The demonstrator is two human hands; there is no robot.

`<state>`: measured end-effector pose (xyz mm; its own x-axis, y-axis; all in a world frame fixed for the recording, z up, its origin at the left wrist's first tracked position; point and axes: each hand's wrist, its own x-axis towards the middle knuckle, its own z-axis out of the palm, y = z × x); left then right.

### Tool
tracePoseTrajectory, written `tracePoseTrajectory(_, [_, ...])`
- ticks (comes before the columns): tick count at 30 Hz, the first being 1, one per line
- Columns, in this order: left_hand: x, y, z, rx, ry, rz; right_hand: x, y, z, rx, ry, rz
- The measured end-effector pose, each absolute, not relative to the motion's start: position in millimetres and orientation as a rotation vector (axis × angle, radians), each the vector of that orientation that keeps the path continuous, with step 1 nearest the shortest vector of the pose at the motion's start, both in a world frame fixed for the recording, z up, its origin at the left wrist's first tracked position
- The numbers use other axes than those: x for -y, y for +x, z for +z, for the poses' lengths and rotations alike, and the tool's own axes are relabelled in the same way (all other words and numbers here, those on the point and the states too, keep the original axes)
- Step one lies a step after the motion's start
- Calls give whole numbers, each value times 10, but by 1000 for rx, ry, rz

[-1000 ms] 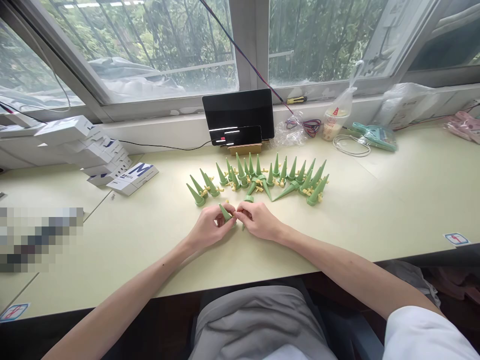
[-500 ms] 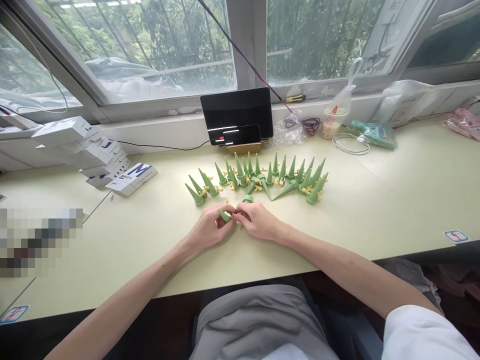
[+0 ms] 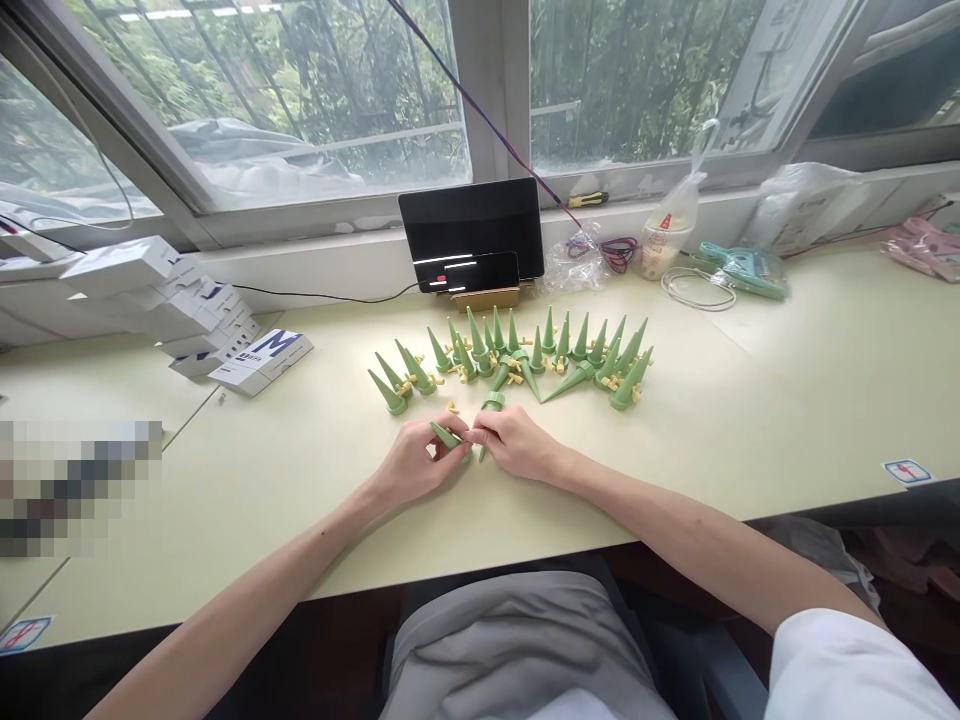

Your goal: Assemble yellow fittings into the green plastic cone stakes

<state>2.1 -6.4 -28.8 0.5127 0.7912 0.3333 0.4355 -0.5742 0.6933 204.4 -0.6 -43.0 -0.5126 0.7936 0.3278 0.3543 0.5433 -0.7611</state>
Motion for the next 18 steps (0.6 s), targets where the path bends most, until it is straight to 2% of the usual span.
tracePoseTrajectory(14, [86,44,-291,-970,2214,924,64,2017,-388,2017,-985,1010])
tracePoseTrajectory(18, [48,53,-222,-981,2012,1029,95,2012,-291,1863,-1007,1061])
